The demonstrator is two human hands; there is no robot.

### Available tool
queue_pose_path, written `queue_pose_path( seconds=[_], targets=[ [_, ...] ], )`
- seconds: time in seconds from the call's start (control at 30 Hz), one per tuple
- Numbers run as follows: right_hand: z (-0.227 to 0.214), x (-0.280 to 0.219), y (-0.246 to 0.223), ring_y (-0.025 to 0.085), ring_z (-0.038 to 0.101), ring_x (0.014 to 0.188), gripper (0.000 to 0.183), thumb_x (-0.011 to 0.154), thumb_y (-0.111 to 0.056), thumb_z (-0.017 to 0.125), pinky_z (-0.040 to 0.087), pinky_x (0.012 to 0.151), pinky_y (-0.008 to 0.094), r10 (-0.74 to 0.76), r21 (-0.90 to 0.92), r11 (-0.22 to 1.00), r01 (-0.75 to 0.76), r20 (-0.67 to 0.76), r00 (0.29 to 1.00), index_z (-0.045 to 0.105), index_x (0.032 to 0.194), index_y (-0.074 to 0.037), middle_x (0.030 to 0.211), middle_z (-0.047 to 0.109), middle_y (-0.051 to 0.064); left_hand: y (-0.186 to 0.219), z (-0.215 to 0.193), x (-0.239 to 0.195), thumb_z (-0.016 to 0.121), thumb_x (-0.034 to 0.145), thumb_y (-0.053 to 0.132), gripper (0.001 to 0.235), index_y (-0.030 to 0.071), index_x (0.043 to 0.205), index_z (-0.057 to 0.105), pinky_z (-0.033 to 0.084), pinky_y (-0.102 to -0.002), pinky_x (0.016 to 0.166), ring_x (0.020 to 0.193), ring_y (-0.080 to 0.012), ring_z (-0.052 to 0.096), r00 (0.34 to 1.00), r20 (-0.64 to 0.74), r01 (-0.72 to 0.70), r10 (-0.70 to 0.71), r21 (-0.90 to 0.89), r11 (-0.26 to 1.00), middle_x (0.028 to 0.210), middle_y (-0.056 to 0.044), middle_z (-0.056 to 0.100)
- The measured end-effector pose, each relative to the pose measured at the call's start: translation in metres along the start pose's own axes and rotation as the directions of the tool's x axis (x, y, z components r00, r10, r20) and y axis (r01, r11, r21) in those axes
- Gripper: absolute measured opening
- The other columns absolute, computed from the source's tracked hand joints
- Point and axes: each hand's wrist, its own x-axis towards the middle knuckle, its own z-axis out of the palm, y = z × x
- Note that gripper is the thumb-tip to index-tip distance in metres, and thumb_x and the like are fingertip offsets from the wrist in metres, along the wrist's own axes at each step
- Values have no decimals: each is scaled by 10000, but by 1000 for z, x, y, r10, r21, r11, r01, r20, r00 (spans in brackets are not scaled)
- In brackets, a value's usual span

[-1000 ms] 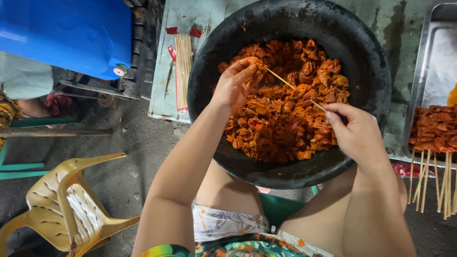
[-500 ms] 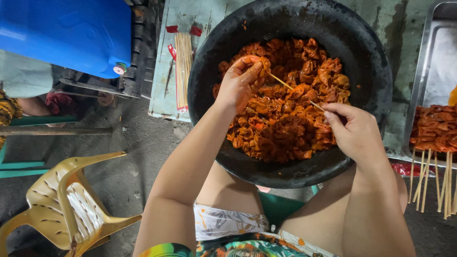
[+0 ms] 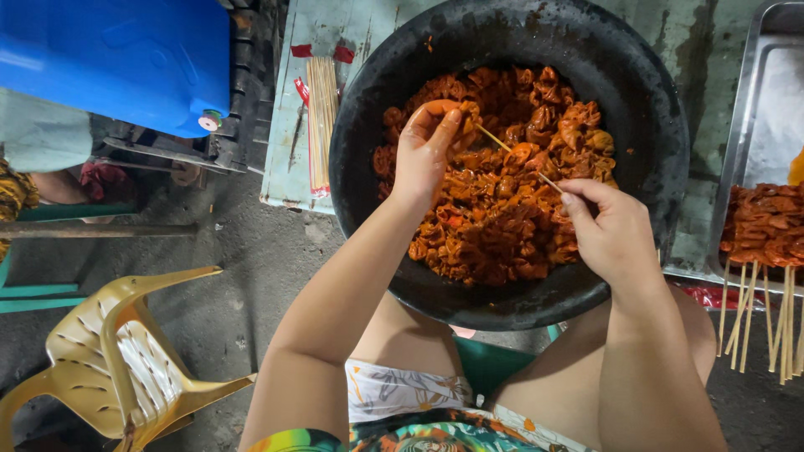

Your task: The person threads marinated meat pieces onto wooden skewers one at a time from a large bowl, then places the finished skewers onto a metal tray.

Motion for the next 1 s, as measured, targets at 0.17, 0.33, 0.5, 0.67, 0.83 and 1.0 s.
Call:
queue_pose_path(
  seconds=[0.17,0.33,0.5,0.67,0.83,1.0],
  targets=[
    [3,-1,-5,80,536,535,200,1002,-149,684,448,503,278,25,-6,1000,-25,3,1000,741,1176,-67,678,625,33,2,0,-2,625,1051,59,123,36,1171,646,598,-311,887,999,-121,671,995,54,-88,79,192,977,1139,-43,694],
    [4,-1,-3,94,600,638,202,1008,-134,685,476,593,274,-61,-28,998,61,6,998,736,1187,-57,765,702,53,2,0,-6,607,1070,-5,159,16,1224,644,534,-267,898,1001,-116,638,966,181,-236,186,312,920,1139,-62,716],
    [8,1,0,108,671,750,186,1011,-116,673,513,686,264,-120,-29,992,120,3,993,735,1173,-50,854,748,67,-3,18,-29,603,1046,-10,177,15,1219,633,548,-261,972,1086,-118,660,958,233,-267,169,495,827,1160,-51,694],
    [7,2,4,103,682,772,187,1010,-113,669,515,704,257,-134,-9,991,134,-2,991,734,1177,-60,876,752,58,6,38,-42,574,1073,7,246,18,1317,603,522,-263,944,1086,-125,631,973,209,-199,102,527,826,1193,-88,693],
    [5,4,8,98,671,766,184,1019,-120,668,509,698,254,-132,8,991,132,4,991,736,1182,-67,865,747,51,8,49,-44,541,1018,48,406,133,1401,436,523,-245,938,1087,-82,609,980,3,-190,197,282,941,1360,-3,592],
    [6,4,6,129,584,649,191,1019,-140,684,471,597,281,-29,-14,999,29,2,1000,748,1185,-69,818,712,69,-19,28,-21,653,1030,72,247,7,1260,588,572,-314,953,1060,-160,677,984,144,91,-106,110,990,1190,-105,703]
  ],
)
